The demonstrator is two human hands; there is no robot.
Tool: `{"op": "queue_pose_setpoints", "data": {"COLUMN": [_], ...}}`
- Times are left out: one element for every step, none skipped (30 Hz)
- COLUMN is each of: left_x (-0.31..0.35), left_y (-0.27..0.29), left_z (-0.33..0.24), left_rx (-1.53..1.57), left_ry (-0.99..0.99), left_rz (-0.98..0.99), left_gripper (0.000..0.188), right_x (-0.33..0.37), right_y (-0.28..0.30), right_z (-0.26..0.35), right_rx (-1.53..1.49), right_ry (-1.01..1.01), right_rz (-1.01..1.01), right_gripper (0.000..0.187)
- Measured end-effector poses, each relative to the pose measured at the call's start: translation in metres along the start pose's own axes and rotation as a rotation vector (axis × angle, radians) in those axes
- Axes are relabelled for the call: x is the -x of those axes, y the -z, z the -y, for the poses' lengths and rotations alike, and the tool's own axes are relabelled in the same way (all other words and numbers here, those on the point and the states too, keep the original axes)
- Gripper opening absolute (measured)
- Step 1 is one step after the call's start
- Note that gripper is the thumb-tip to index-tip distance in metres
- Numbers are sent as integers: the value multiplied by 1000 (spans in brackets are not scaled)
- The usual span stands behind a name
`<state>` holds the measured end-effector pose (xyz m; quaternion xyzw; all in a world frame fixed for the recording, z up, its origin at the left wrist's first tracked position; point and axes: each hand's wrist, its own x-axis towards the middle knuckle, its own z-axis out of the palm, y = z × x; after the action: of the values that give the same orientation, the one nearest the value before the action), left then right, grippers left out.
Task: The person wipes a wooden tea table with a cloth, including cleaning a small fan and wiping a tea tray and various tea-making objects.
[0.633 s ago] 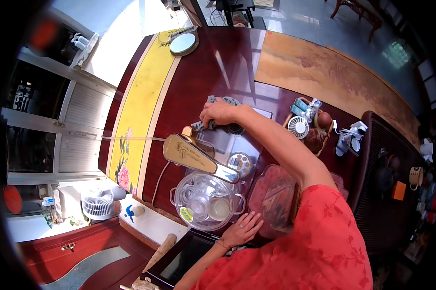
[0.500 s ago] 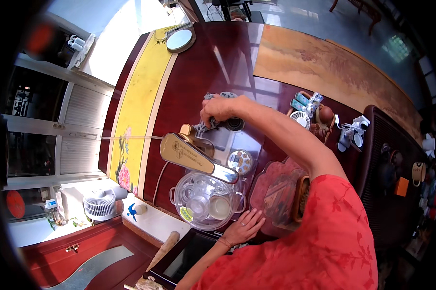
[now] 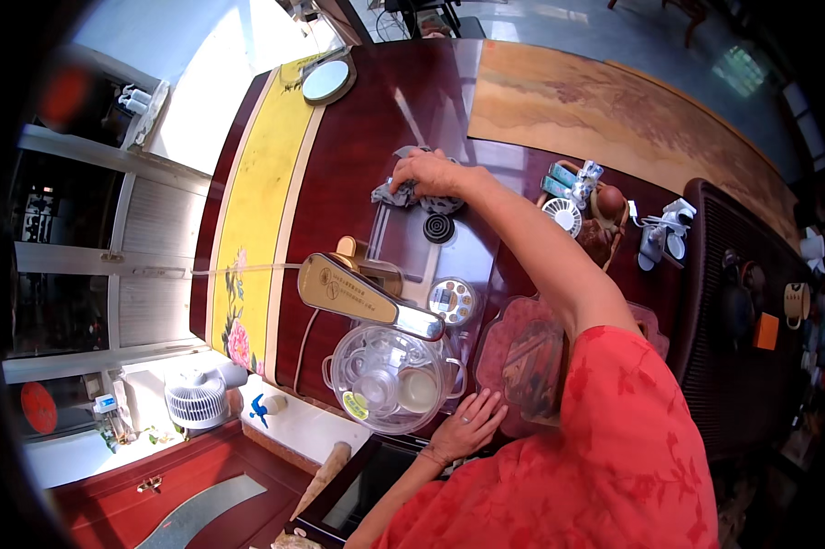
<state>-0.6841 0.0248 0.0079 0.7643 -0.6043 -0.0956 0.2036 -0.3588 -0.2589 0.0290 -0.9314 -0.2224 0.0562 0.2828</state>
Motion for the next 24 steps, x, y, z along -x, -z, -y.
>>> {"op": "queue_pose_setpoints", "data": {"left_x": [0,0,-1,-3,-1,0,5,5,3,1,1,1,0,0,0,1,1,2,1,2,4,4,2,1], "left_y": [0,-1,-1,-1,-2,-3,-7,-6,-5,-4,-5,-5,-4,-4,-6,-5,-5,-4,-5,-6,-6,-6,-5,-4], "left_z": [0,0,0,0,1,1,2,2,2,2,3,2,2,2,1,1,1,1,2,2,2,2,1,0], "left_rx": [1,4,6,8,10,13,26,26,25,23,29,18,9,1,11,8,6,2,14,16,18,20,17,12], "left_ry": [3,2,-4,-12,-8,-4,9,5,1,-6,-11,-11,-17,-19,-14,-15,-14,-12,-15,-10,-4,-1,-6,-9], "left_rz": [-2,-6,-13,-30,-44,-57,-72,-66,-59,-54,-57,-61,-65,-71,-75,-87,-95,-103,-109,-111,-112,-115,-114,-112], "left_gripper": [54,54,53,53,53,53,52,52,52,52,53,53,54,54,54,54,53,53,53,53,53,53,53,53], "right_x": [9,21,38,56,65,75,83,96,106,119,126,132,137,140,142,144,145,146,150,150,149,147,143,137], "right_y": [-1,-1,-5,-10,-12,-14,-13,-14,-22,-25,-32,-39,-45,-51,-59,-62,-64,-67,-69,-68,-65,-61,-58,-54], "right_z": [-9,-17,-29,-42,-38,-33,-12,3,10,22,35,48,65,80,90,105,116,124,125,124,123,120,110,95], "right_rx": [-40,-76,-49,-19,2,37,68,103,142,204,281,357,354,349,358,360,345,330,289,276,261,250,314,336], "right_ry": [-40,-82,-127,-174,-213,-266,-310,-367,-381,-432,-428,-422,-453,-480,-500,-514,-511,-506,-485,-486,-486,-487,-512,-522], "right_rz": [-65,-130,-180,-232,-279,-299,-314,-334,-411,-454,-496,-539,-555,-570,-579,-585,-559,-533,-513,-494,-475,-458,-500,-529], "right_gripper": [40,40,40,39,39,38,37,37,36,33,32,32,30,29,30,30,30,30,30,30,30,30,30,30]}}
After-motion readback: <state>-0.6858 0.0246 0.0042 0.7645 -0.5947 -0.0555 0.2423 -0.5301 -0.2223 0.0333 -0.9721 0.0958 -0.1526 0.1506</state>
